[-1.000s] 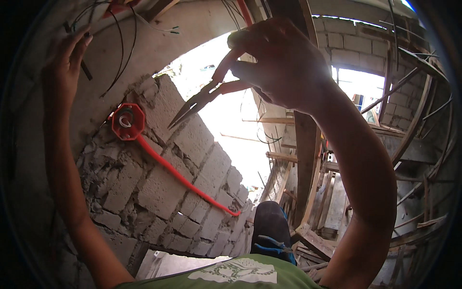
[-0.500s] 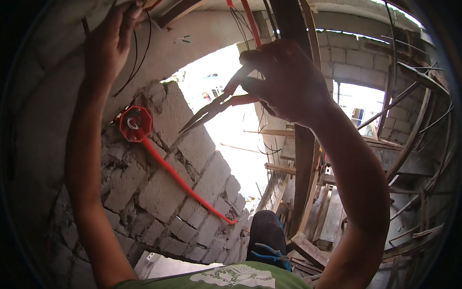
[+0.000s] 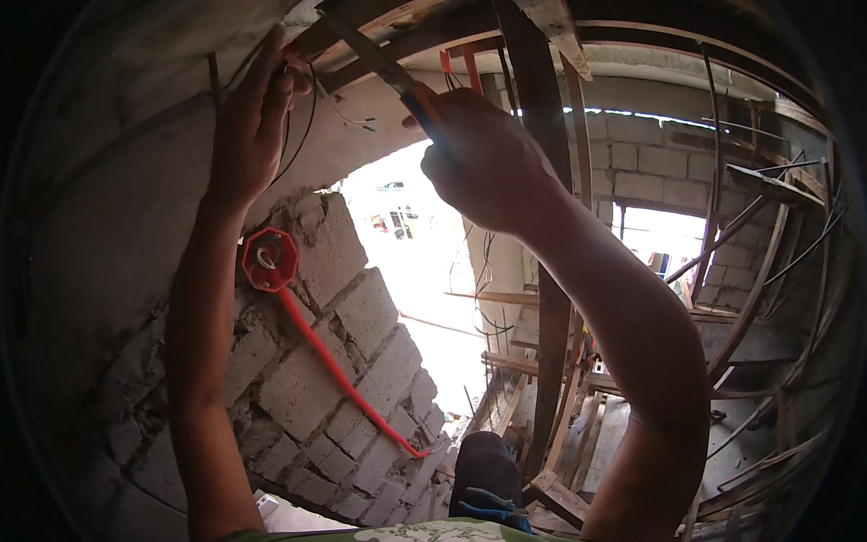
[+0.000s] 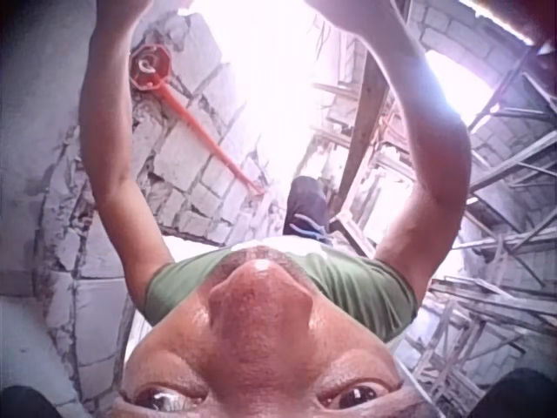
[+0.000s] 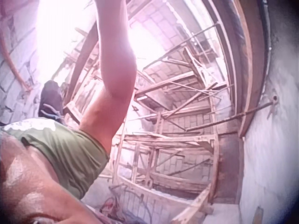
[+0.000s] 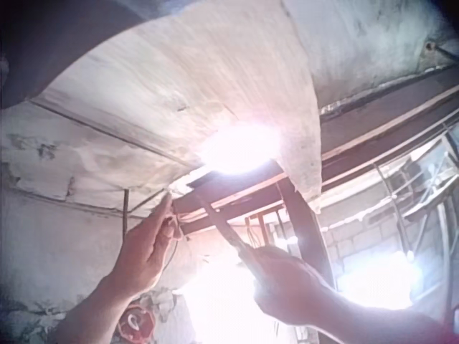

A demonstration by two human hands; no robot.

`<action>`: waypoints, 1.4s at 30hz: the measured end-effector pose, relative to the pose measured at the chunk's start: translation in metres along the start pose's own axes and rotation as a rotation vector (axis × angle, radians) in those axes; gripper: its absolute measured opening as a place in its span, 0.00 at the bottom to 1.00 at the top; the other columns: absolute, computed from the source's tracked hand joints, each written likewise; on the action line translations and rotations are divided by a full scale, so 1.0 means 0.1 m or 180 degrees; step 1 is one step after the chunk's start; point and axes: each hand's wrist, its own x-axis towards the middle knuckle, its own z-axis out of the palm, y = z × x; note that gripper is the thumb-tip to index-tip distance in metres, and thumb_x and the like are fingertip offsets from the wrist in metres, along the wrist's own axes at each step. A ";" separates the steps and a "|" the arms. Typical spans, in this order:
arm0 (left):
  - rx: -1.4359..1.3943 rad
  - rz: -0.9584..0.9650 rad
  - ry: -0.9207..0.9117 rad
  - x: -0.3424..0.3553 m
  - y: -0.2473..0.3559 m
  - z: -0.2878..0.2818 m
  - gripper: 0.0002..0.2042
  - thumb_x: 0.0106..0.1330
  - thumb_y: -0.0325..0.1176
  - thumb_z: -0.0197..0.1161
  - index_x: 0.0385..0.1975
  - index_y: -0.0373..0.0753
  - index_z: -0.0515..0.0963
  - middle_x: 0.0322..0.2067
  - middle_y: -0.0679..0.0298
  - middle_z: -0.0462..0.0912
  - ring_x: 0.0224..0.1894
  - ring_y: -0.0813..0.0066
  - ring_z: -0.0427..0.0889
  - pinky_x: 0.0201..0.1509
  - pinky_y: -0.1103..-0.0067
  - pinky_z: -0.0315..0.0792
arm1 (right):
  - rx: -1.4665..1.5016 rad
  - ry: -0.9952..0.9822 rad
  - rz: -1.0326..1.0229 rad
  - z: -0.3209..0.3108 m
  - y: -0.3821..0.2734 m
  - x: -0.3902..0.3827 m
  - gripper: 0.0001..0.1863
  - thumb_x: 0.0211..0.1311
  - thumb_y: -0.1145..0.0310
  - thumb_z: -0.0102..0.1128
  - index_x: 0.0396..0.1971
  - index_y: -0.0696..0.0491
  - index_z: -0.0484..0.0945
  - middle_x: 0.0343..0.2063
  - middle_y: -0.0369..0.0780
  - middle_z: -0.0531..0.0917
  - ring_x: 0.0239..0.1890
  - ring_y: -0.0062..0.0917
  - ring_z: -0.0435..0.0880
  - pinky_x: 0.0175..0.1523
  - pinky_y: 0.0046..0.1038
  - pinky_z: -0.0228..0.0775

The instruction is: Installing electrical wiring in a construction site using pliers and electrical tape.

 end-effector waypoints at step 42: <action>-0.3005 -0.1810 -0.0461 0.01 -0.32 -0.12 0.15 0.75 0.37 0.59 0.40 0.29 0.83 0.30 0.62 0.84 0.32 0.79 0.76 0.40 0.79 0.70 | -0.0364 -0.1508 0.0174 0.41 0.17 0.42 0.22 0.74 0.51 0.49 0.44 0.56 0.79 0.37 0.46 0.78 0.44 0.37 0.81 0.51 0.42 0.74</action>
